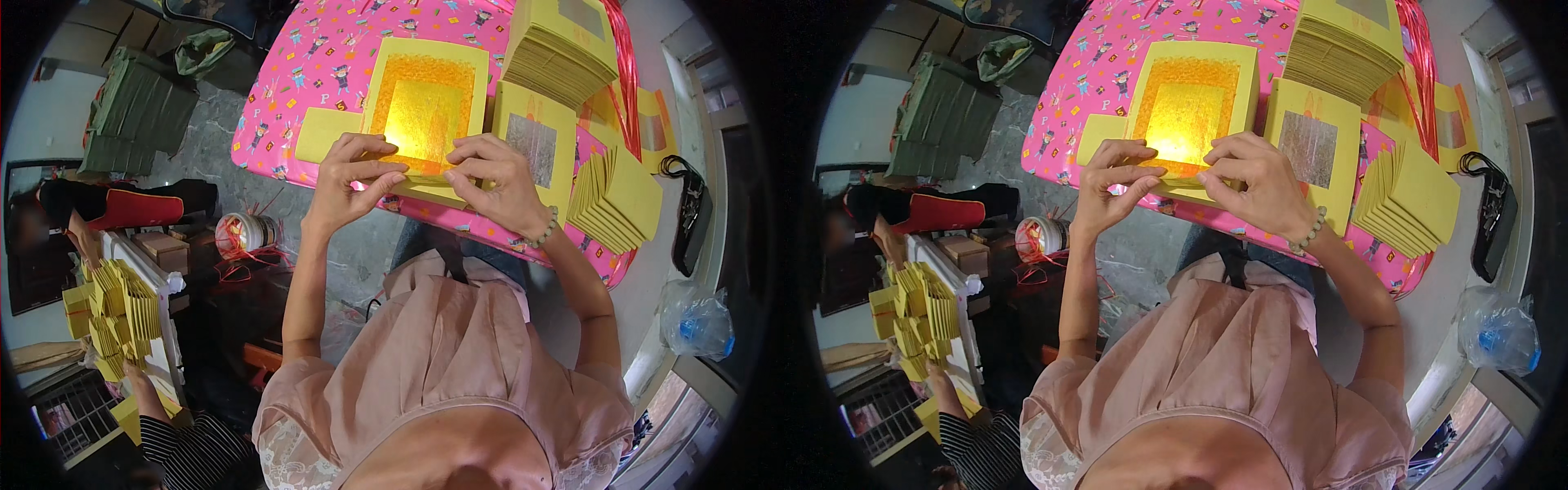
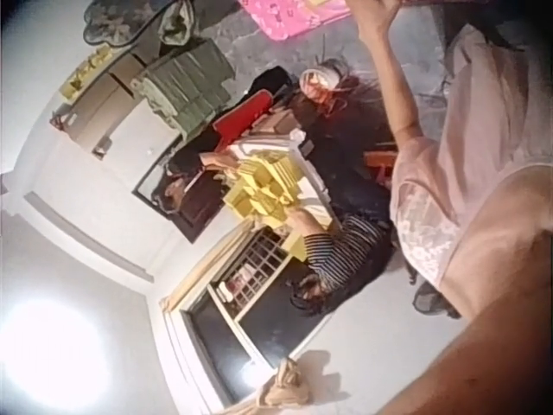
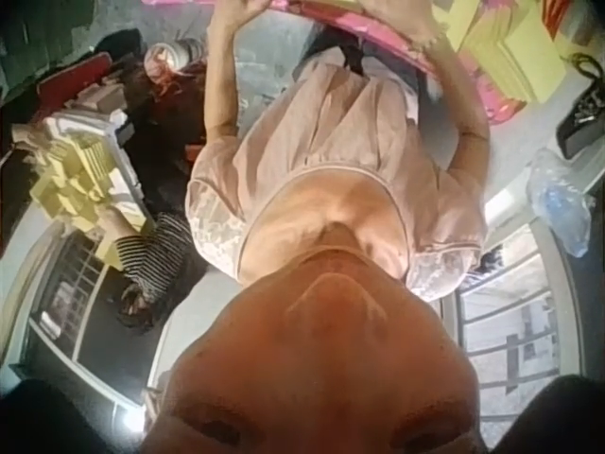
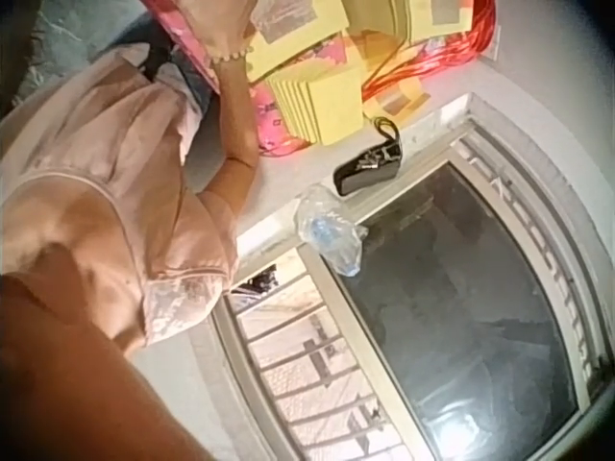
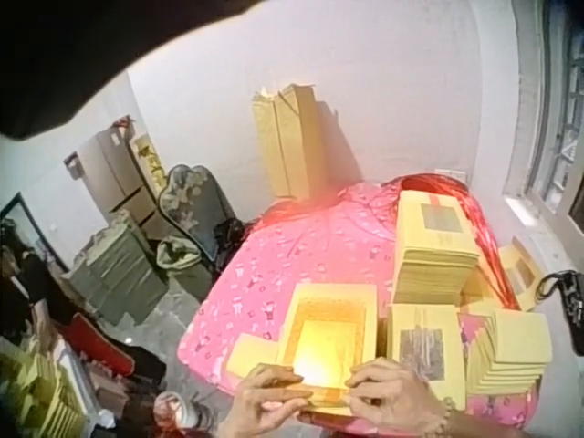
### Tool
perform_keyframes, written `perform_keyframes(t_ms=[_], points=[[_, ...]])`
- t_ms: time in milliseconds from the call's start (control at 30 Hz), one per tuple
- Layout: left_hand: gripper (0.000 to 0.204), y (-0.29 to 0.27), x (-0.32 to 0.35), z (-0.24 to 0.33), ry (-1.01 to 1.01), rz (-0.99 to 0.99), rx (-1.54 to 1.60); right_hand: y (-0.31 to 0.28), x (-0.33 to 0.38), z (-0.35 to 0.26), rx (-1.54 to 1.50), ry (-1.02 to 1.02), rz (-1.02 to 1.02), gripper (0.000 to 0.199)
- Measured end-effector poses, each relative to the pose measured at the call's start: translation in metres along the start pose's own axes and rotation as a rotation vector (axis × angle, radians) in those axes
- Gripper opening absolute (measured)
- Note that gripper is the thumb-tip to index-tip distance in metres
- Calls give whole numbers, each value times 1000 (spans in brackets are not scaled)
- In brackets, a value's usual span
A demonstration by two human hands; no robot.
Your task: Sorting and stacking bundles of yellow joss paper on a table.
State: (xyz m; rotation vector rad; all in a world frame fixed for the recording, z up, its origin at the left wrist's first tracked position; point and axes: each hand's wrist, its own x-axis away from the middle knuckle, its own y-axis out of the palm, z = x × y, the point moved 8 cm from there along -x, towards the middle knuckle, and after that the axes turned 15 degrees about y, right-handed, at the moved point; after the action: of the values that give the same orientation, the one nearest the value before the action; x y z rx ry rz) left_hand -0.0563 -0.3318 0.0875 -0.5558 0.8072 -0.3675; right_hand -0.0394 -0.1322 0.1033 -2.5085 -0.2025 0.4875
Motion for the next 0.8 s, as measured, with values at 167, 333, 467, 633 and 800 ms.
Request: perform_keyframes(t_ms=[167, 333, 467, 633, 800], points=[[15, 1, -1, -1, 8, -16, 2, 0, 0, 2, -30, 31, -6, 12], [15, -1, -2, 0, -23, -20, 10, 1, 0, 2, -21, 48, -8, 12], [17, 0, -2, -2, -20, -18, 11, 0, -2, 3, -27, 53, -12, 12], [23, -3, -10, 9, 80, -43, -50, -1, -2, 4, -23, 51, -3, 13], [20, -6, -15, 13, 169, -39, -155, -4, -2, -5, 3, 37, -30, 13]])
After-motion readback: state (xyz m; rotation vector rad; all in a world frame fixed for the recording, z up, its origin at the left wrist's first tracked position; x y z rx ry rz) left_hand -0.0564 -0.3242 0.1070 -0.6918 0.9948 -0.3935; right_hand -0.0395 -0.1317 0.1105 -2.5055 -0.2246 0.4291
